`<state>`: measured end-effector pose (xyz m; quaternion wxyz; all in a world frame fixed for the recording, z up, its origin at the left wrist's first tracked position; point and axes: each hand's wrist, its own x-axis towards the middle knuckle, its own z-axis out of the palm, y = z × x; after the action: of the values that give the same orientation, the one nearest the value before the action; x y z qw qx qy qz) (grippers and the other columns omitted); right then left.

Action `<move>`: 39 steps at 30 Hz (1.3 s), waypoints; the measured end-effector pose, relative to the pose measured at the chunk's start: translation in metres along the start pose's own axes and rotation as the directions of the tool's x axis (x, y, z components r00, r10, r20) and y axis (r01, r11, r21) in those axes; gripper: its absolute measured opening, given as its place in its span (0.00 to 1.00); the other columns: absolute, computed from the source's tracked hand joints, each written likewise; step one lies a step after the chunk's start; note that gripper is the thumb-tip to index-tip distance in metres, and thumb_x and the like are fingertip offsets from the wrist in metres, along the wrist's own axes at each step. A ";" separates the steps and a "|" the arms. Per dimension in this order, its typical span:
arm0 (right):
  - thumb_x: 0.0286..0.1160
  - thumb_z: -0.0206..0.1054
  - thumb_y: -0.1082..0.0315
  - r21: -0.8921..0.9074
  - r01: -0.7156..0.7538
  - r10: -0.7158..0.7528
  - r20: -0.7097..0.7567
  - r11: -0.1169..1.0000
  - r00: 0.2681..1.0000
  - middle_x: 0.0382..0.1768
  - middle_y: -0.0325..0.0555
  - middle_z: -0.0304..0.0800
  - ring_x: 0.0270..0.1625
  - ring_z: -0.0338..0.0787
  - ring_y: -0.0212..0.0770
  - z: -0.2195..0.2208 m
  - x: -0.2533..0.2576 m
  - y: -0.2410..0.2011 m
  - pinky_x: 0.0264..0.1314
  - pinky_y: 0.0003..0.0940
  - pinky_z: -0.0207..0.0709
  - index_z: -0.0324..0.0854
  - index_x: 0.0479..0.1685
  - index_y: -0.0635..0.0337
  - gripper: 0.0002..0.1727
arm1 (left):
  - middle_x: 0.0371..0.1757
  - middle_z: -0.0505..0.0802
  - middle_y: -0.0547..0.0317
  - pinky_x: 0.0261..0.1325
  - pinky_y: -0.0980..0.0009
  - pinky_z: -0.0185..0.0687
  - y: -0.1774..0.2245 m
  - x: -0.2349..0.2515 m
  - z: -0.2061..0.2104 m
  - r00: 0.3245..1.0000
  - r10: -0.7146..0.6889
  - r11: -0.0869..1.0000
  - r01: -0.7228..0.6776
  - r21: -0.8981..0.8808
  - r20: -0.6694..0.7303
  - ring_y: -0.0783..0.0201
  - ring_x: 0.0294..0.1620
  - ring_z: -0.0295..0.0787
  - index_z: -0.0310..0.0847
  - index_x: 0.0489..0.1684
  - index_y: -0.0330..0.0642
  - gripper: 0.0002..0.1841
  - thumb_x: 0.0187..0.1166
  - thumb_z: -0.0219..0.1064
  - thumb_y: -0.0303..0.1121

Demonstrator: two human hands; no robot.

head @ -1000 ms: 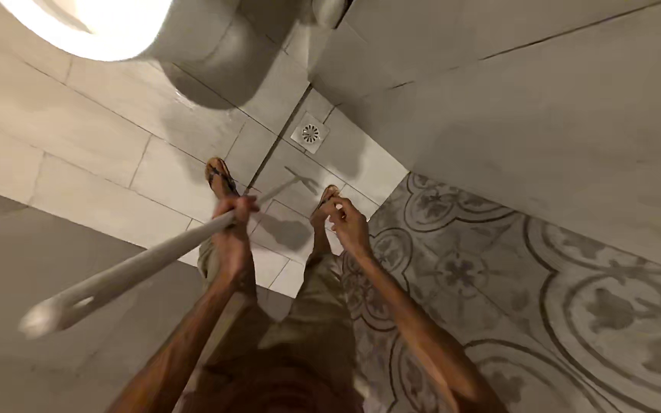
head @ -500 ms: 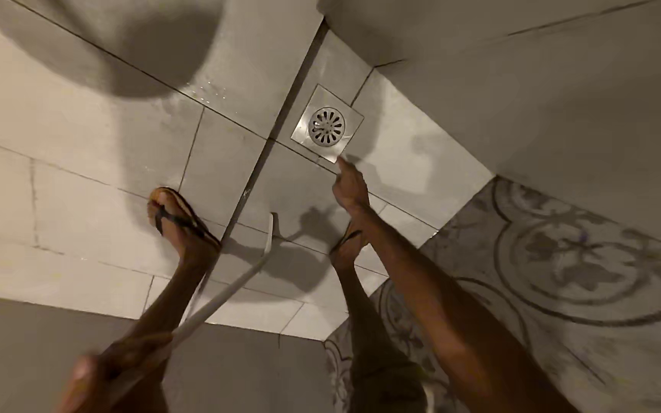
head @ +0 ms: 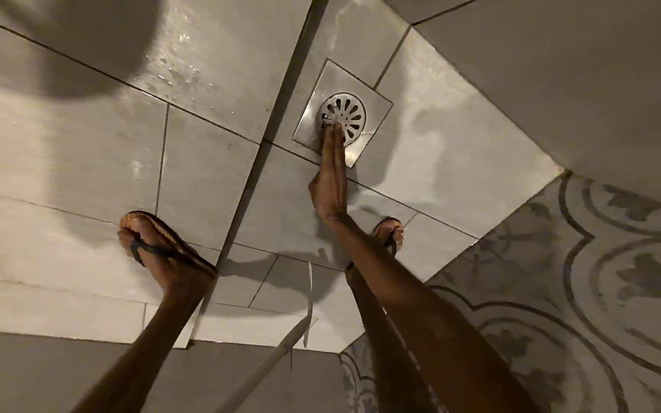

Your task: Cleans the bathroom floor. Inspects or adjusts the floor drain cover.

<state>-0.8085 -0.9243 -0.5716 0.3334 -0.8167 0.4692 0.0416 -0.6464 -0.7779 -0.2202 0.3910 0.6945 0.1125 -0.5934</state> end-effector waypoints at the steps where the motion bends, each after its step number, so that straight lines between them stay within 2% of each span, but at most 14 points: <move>1: 0.61 0.62 0.88 0.003 0.010 -0.010 -0.025 1.000 1.000 0.94 0.60 0.50 0.96 0.52 0.51 -0.005 0.006 0.001 0.95 0.42 0.54 0.54 0.92 0.68 0.48 | 0.48 0.90 0.49 0.63 0.69 0.84 -0.001 0.000 0.000 1.000 0.001 1.000 -0.001 -0.011 0.002 0.61 0.52 0.90 0.77 0.57 0.22 0.12 0.87 0.57 0.25; 4: 0.63 0.66 0.84 -0.031 -0.003 0.000 -0.081 1.000 0.997 0.94 0.60 0.51 0.96 0.52 0.53 -0.014 0.041 0.002 0.95 0.45 0.53 0.53 0.93 0.65 0.48 | 0.48 0.90 0.52 0.62 0.71 0.84 -0.003 0.002 -0.001 1.000 -0.002 0.997 0.002 -0.075 0.004 0.64 0.52 0.90 0.79 0.55 0.24 0.13 0.86 0.60 0.28; 8: 0.62 0.68 0.82 -0.081 0.050 -0.051 -0.006 0.995 0.999 0.95 0.62 0.42 0.97 0.43 0.57 -0.005 0.037 -0.002 0.98 0.48 0.45 0.49 0.93 0.70 0.51 | 0.65 0.87 0.49 0.70 0.69 0.80 -0.010 0.010 0.010 0.998 -0.028 0.976 0.014 -0.216 -0.058 0.62 0.66 0.86 0.72 0.72 0.31 0.38 0.70 0.75 0.52; 9: 0.68 0.65 0.82 -0.087 0.085 -0.082 0.040 0.993 0.996 0.96 0.62 0.41 0.98 0.42 0.56 -0.005 0.021 -0.003 0.99 0.47 0.43 0.48 0.94 0.70 0.47 | 0.65 0.87 0.48 0.71 0.69 0.80 -0.007 0.010 0.011 0.998 -0.029 0.977 0.016 -0.212 -0.059 0.62 0.67 0.86 0.72 0.72 0.31 0.37 0.71 0.74 0.51; 12: 0.68 0.57 0.85 -0.049 0.220 -0.221 -0.023 0.974 0.975 0.91 0.61 0.60 0.94 0.56 0.56 0.009 0.001 0.013 0.97 0.45 0.50 0.66 0.85 0.71 0.37 | 0.56 0.90 0.48 0.64 0.73 0.81 0.010 0.015 0.018 0.998 -0.027 0.991 0.019 -0.132 -0.060 0.64 0.58 0.89 0.77 0.61 0.24 0.17 0.85 0.63 0.32; 14: 0.70 0.57 0.85 -0.055 0.208 -0.208 0.007 0.977 0.978 0.88 0.61 0.65 0.93 0.61 0.56 -0.006 0.005 0.016 0.95 0.46 0.54 0.70 0.83 0.70 0.34 | 0.57 0.89 0.48 0.64 0.73 0.82 0.007 0.013 0.016 0.998 -0.011 0.990 0.002 -0.138 -0.060 0.64 0.59 0.89 0.77 0.61 0.24 0.17 0.85 0.62 0.32; 17: 0.66 0.65 0.83 -0.072 0.102 -0.102 0.003 0.992 0.995 0.91 0.64 0.56 0.94 0.56 0.58 -0.023 0.038 0.013 0.95 0.48 0.54 0.61 0.89 0.69 0.42 | 0.65 0.87 0.48 0.70 0.70 0.80 -0.007 0.009 0.008 0.997 -0.009 0.983 -0.006 -0.182 -0.080 0.62 0.66 0.87 0.73 0.69 0.29 0.30 0.77 0.70 0.45; 20: 0.59 0.69 0.83 -0.073 0.119 -0.121 -0.016 0.990 0.993 0.93 0.63 0.51 0.96 0.50 0.58 -0.013 0.053 0.010 0.96 0.46 0.51 0.61 0.89 0.68 0.46 | 0.53 0.89 0.49 0.64 0.70 0.83 0.009 0.015 0.018 0.995 -0.048 0.998 0.045 -0.042 -0.084 0.62 0.56 0.90 0.76 0.60 0.23 0.14 0.88 0.58 0.28; 22: 0.61 0.67 0.85 -0.100 0.166 -0.164 0.031 0.981 0.986 0.94 0.62 0.49 0.96 0.48 0.56 0.000 0.036 0.011 0.98 0.46 0.47 0.61 0.89 0.69 0.45 | 0.51 0.89 0.48 0.62 0.70 0.83 0.013 0.015 0.021 0.993 -0.054 0.998 0.057 0.023 -0.103 0.62 0.54 0.90 0.76 0.59 0.20 0.13 0.88 0.56 0.24; 28: 0.69 0.60 0.84 -0.131 0.299 -0.287 0.107 0.945 0.952 0.87 0.60 0.67 0.92 0.63 0.56 -0.015 0.005 0.023 0.94 0.48 0.55 0.72 0.81 0.69 0.33 | 0.53 0.90 0.48 0.65 0.70 0.83 0.005 0.014 0.020 0.994 -0.006 0.999 0.011 0.043 -0.112 0.62 0.57 0.90 0.77 0.59 0.20 0.15 0.89 0.56 0.28; 32: 0.59 0.71 0.83 -0.133 0.126 -0.124 0.024 0.983 0.992 0.92 0.59 0.56 0.94 0.56 0.56 -0.026 0.047 0.018 0.94 0.47 0.54 0.62 0.89 0.66 0.47 | 0.61 0.89 0.50 0.67 0.68 0.83 -0.007 0.009 0.016 0.992 -0.030 0.982 0.007 -0.190 -0.121 0.61 0.63 0.89 0.77 0.65 0.33 0.32 0.73 0.74 0.52; 35: 0.61 0.67 0.84 -0.146 0.181 -0.177 0.043 0.973 0.983 0.94 0.62 0.47 0.96 0.49 0.57 -0.010 0.047 0.017 0.97 0.49 0.45 0.56 0.91 0.69 0.47 | 0.59 0.88 0.47 0.67 0.69 0.81 -0.001 0.016 0.021 0.992 -0.030 0.993 0.016 -0.116 -0.122 0.61 0.62 0.87 0.74 0.64 0.24 0.23 0.85 0.64 0.40; 37: 0.64 0.64 0.84 -0.159 0.251 -0.241 0.078 0.955 0.967 0.94 0.62 0.48 0.97 0.48 0.56 0.000 0.022 0.021 0.98 0.50 0.43 0.55 0.91 0.73 0.45 | 0.57 0.90 0.51 0.64 0.70 0.84 -0.001 0.015 0.024 0.991 -0.037 0.983 0.013 -0.181 -0.130 0.63 0.59 0.90 0.77 0.62 0.30 0.26 0.79 0.70 0.45; 39: 0.67 0.63 0.84 -0.168 0.280 -0.258 0.141 0.945 0.956 0.94 0.59 0.49 0.97 0.49 0.54 -0.003 0.001 0.026 0.99 0.48 0.42 0.58 0.89 0.73 0.41 | 0.55 0.89 0.49 0.63 0.71 0.83 0.001 0.016 0.026 0.988 -0.032 0.991 0.011 -0.137 -0.149 0.63 0.57 0.89 0.76 0.60 0.25 0.21 0.84 0.65 0.39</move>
<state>-0.8295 -0.9359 -0.5829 0.2850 -0.8969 0.3267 0.0870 -0.6606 -0.8016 -0.2341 0.4213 0.7080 0.1894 -0.5342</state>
